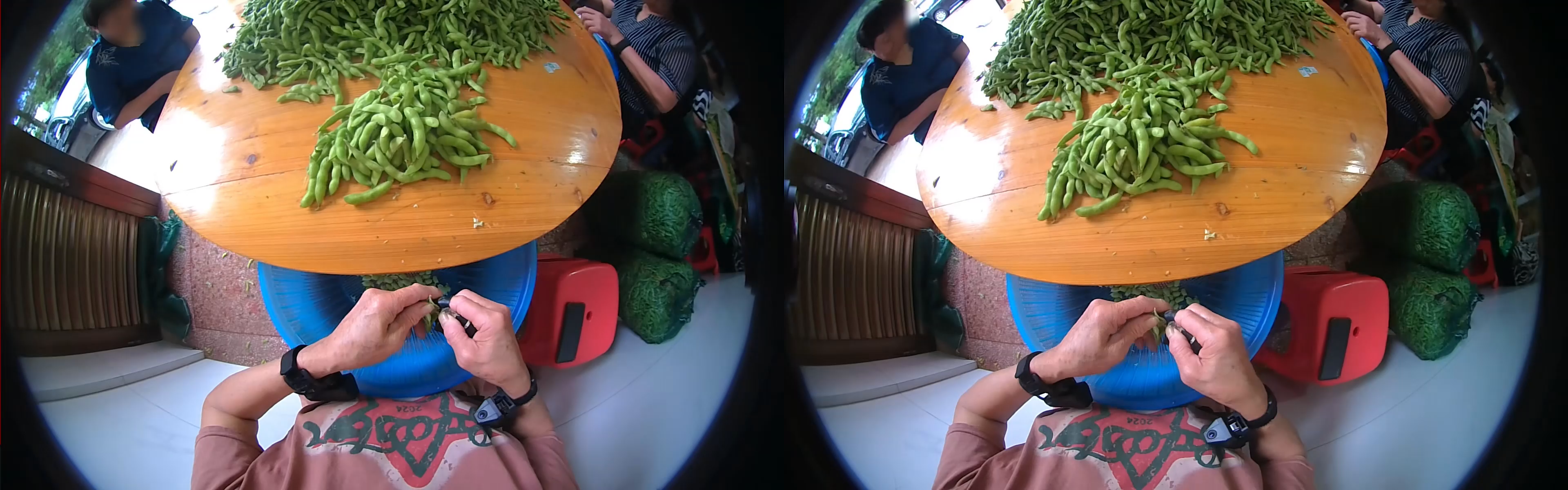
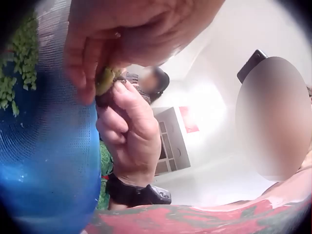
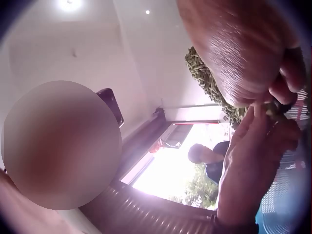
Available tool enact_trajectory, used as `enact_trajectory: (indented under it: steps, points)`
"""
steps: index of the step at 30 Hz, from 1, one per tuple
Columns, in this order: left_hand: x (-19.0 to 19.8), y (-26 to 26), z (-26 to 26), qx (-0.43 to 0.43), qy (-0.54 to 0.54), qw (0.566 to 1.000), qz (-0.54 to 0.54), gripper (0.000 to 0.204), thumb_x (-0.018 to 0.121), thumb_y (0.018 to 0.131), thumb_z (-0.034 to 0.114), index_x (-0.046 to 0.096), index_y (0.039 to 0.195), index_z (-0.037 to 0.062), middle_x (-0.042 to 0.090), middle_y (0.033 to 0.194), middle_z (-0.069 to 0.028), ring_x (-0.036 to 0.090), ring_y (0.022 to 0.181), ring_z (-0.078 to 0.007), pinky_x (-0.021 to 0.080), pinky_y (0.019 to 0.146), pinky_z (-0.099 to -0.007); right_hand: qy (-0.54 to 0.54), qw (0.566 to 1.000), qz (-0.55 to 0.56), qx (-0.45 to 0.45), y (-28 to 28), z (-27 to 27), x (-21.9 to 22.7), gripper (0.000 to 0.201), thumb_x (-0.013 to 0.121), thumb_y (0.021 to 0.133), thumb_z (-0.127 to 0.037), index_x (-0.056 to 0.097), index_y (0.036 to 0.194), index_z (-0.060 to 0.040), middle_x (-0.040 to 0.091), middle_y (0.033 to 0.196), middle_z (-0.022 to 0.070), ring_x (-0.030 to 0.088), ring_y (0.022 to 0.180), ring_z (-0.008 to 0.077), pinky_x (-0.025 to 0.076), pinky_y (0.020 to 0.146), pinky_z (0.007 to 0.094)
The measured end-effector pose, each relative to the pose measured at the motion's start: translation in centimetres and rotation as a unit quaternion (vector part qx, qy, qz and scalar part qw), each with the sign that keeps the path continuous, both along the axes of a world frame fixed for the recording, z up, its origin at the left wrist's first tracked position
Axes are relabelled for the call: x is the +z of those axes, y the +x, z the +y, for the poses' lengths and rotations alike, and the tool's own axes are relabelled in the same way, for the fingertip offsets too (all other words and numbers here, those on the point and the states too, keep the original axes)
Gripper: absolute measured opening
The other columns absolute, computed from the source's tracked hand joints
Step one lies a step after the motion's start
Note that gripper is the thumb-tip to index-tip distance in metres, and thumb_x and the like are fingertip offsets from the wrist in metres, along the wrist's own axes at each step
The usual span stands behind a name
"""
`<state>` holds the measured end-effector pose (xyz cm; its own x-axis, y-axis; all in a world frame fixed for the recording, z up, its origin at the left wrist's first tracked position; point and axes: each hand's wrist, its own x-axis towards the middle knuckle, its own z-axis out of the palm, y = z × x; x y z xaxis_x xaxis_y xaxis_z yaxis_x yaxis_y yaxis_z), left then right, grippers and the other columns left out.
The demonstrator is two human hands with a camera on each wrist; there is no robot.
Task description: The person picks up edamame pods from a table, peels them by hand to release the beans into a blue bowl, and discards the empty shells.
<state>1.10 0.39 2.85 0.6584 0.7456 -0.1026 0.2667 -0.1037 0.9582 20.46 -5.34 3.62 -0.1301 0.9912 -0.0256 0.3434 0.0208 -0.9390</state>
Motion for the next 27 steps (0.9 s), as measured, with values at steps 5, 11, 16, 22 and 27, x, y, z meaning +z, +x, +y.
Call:
enact_trajectory:
  steps: [5, 11, 16, 22, 27]
  points:
    - [-2.0, 0.9, -1.6, 0.128, -0.300, 0.935, -0.139, 0.036, 0.050, 0.103, 0.011, 0.057, 0.135, -0.0036, 0.071, 0.092, -0.0050, 0.062, 0.081, -0.0078, 0.051, 0.073, -0.0257, 0.144, 0.977, -0.124, -0.097, -2.5, -0.4, -2.1, 0.008, 0.063, 0.085, 0.004, 0.058, 0.091, 0.0015, 0.056, 0.083, 0.0162, 0.061, 0.073, 0.0369, 0.049, 0.061, 0.0432]
    - [-2.8, 2.3, -2.0, 0.221, -0.425, 0.830, -0.286, 0.021, 0.052, 0.096, 0.001, 0.063, 0.112, -0.0057, 0.065, 0.105, -0.0103, 0.057, 0.085, -0.0124, 0.050, 0.076, -0.0282, 0.179, 0.959, -0.193, -0.100, -3.6, -0.5, -2.8, 0.016, 0.064, 0.083, 0.006, 0.059, 0.098, 0.0005, 0.055, 0.095, 0.0171, 0.062, 0.077, 0.0378, 0.054, 0.066, 0.0436]
    - [-4.5, 3.0, -3.1, 0.150, 0.039, 0.981, -0.119, 0.012, 0.062, 0.083, -0.010, 0.057, 0.093, -0.0042, 0.063, 0.104, -0.0179, 0.060, 0.084, -0.0284, 0.051, 0.077, -0.0350, 0.202, 0.951, -0.217, -0.089, -3.5, -0.2, -3.1, 0.019, 0.064, 0.083, 0.006, 0.059, 0.100, 0.0010, 0.054, 0.099, 0.0169, 0.063, 0.077, 0.0359, 0.055, 0.066, 0.0422]
    - [-3.1, 2.3, -1.8, 0.107, -0.006, 0.990, -0.094, 0.015, 0.064, 0.085, -0.007, 0.056, 0.098, -0.0035, 0.061, 0.095, -0.0162, 0.059, 0.081, -0.0286, 0.051, 0.071, -0.0389, 0.213, 0.956, -0.172, -0.109, -2.8, 0.1, -2.7, 0.012, 0.065, 0.084, 0.004, 0.060, 0.095, 0.0010, 0.057, 0.093, 0.0161, 0.063, 0.074, 0.0338, 0.054, 0.065, 0.0405]
    - [-2.0, 1.0, -0.3, 0.101, -0.456, 0.868, -0.170, 0.013, 0.052, 0.104, 0.013, 0.056, 0.104, 0.0001, 0.062, 0.093, -0.0058, 0.054, 0.074, -0.0122, 0.048, 0.065, -0.0302, -0.159, 0.968, 0.170, -0.098, 0.1, -0.3, -2.2, 0.009, 0.061, 0.093, -0.004, 0.059, 0.086, 0.0010, 0.056, 0.071, 0.0063, 0.055, 0.057, 0.0129, 0.044, 0.051, 0.0301]
